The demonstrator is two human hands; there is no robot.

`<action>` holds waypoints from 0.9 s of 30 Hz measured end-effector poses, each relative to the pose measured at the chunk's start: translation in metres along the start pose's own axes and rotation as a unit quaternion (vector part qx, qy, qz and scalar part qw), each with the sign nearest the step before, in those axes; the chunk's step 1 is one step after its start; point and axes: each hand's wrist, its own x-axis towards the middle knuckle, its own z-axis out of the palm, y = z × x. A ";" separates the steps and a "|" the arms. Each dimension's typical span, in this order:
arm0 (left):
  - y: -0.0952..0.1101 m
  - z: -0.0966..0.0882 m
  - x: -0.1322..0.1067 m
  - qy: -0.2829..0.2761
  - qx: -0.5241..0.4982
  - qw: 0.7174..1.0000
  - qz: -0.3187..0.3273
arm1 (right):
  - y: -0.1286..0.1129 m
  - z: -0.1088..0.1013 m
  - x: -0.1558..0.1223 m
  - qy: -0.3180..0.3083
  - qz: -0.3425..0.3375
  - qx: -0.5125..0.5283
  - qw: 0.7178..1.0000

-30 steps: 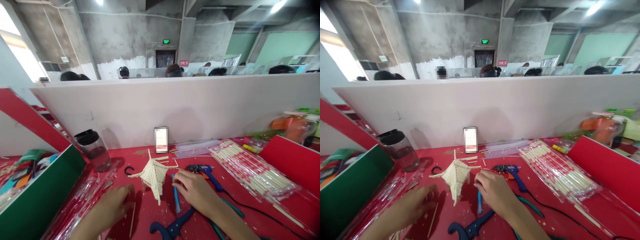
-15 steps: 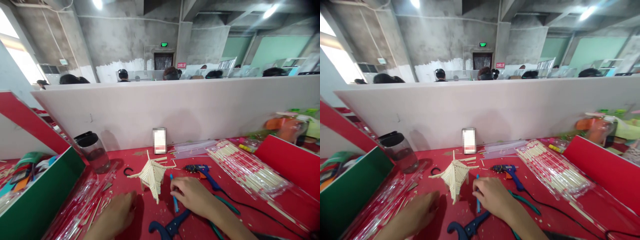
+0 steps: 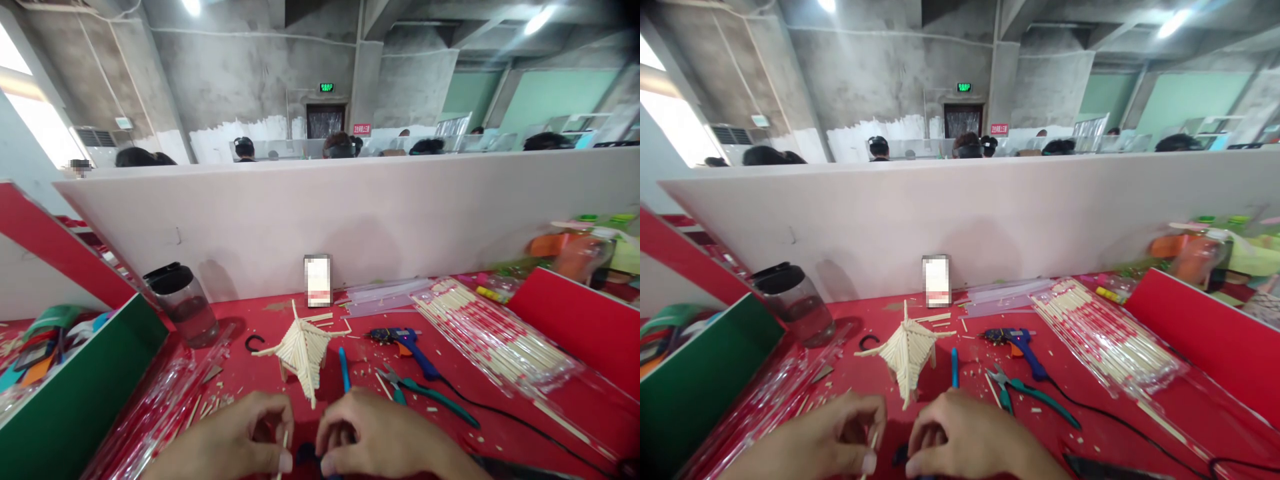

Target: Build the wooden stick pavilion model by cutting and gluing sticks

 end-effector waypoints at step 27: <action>-0.014 0.011 0.014 0.020 0.049 0.999 -0.005 | -0.013 0.006 -0.001 0.079 0.025 0.100 0.992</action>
